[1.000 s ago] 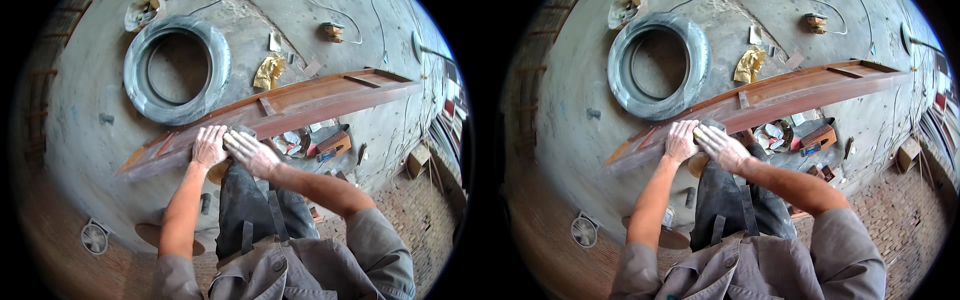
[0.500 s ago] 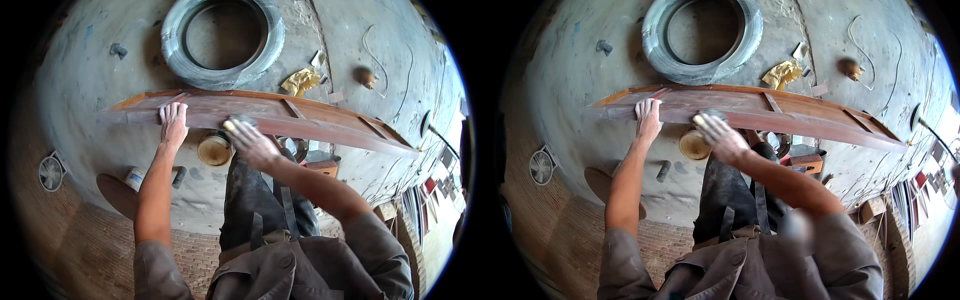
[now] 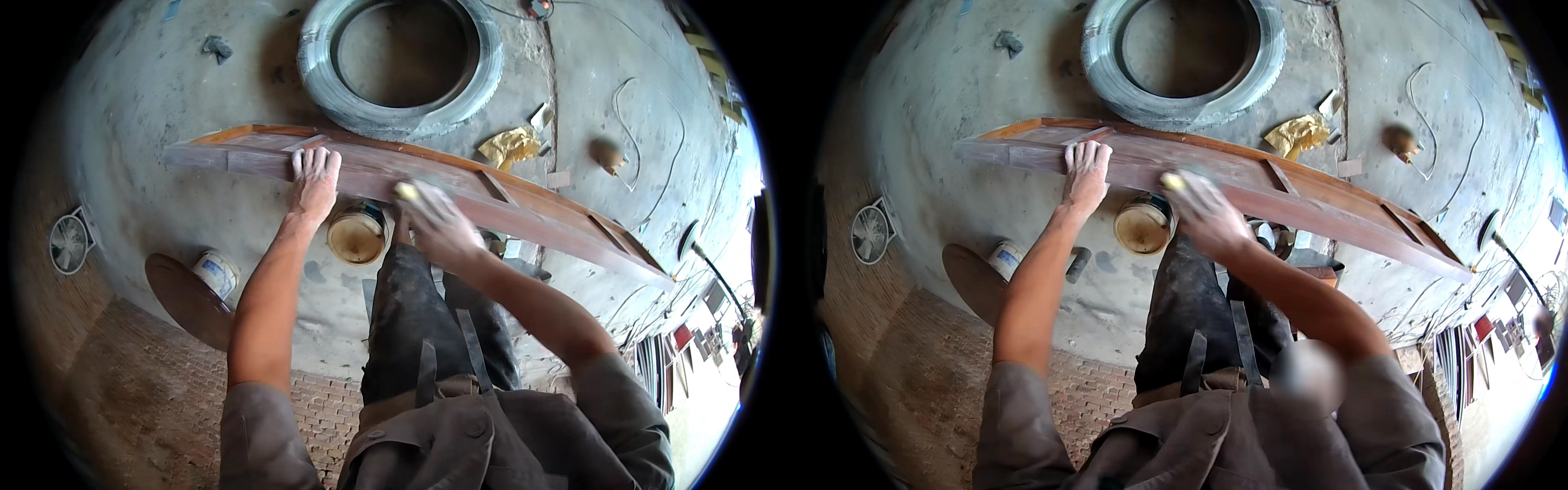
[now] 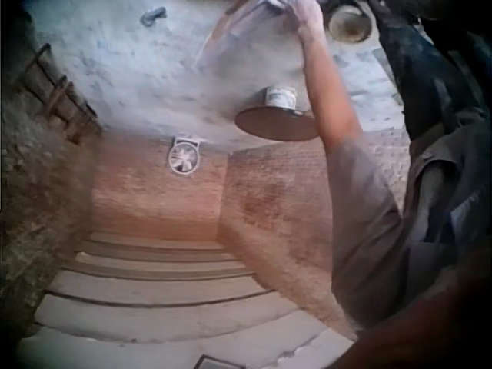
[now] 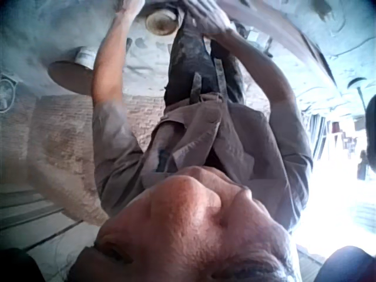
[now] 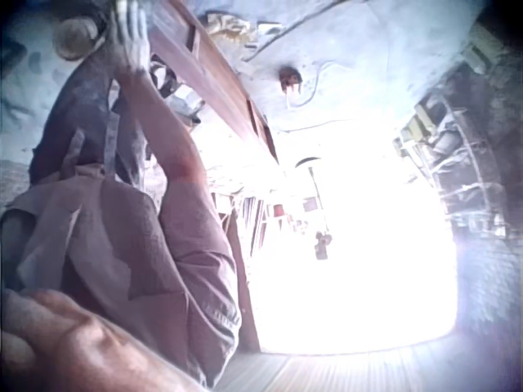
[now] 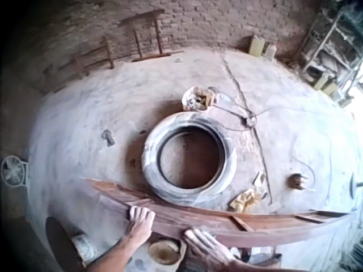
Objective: The person sands a long wooden piece using sandpaper, focusing on edges and surfaces. They switch sandpaper sheets and continue smoothing the wood while sitting on the floor.
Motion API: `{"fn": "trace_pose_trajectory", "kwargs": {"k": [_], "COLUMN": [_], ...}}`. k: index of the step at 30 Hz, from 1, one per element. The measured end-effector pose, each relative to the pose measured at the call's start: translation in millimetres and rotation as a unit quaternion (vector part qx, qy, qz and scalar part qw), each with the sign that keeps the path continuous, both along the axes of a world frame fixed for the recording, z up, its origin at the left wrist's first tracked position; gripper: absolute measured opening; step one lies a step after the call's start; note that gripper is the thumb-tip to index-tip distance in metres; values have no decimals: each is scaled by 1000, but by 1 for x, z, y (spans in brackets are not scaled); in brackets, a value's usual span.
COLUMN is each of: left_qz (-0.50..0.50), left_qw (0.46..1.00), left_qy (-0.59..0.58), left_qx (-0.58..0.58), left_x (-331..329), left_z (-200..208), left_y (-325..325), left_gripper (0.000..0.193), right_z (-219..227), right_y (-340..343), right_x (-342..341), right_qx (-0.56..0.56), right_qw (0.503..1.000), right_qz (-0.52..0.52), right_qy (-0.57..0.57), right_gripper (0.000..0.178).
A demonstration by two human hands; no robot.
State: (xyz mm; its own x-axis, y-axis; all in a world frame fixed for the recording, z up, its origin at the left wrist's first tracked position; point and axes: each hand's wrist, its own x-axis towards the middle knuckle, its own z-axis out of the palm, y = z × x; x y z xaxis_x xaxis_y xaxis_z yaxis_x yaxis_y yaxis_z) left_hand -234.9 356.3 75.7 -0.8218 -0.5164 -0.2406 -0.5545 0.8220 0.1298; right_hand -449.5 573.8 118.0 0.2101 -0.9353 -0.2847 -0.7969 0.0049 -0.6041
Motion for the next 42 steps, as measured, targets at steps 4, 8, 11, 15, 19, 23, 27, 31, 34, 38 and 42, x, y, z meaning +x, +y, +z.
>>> {"fn": "trace_pose_trajectory", "kwargs": {"k": [4, 8, 11, 15, 19, 23, 27, 31, 34, 38, 42], "left_qz": [0, -4, -15, 9, 15, 5, 2, 44, 34, 33, 61], "left_qw": [999, 1000, 1000, 1000, 1000, 999, 998, 984, 980, 977, 964], "left_qy": [15, -19, 0, 7, 24, 41, -4, 44, 106, 149, 233], "left_qx": [-29, -18, -13, 10, 7, -5, 60, 165, 165, 149, 112], "left_x": [-4, 1, 0, 4, -1, -4, -5, 1, 3, 4, 0], "left_z": [-1, -6, -5, -4, -7, -5, 8, 26, 24, 15, 3], "left_y": [2, 2, -3, 1, 2, 5, -5, -4, -5, -3, 2], "left_gripper": [21, 44, 44, 42, 32, 25, 59, 119, 111, 73, 39], "right_z": [16, -9, 0, -3, 17, -10, -16, -13, -33, -37, -32], "right_y": [143, 32, -57, 15, 118, -18, -98, -80, -86, -114, -114], "right_x": [-108, -14, 58, -9, -88, 14, 70, 18, 22, 44, 31], "right_qx": [34, 109, -21, 3, 57, -13, -108, -111, -111, -114, -56], "right_qw": [996, 991, 988, 998, 993, 998, 994, 984, 981, 974, 973], "right_qz": [-30, -55, 88, -42, -28, 29, -28, -142, -160, -186, -202], "right_qy": [80, -59, 127, -46, 95, 49, -9, -14, 17, -59, -101], "right_gripper": [73, 73, 66, 58, 71, 70, 52, 45, 28, 25, 42]}}
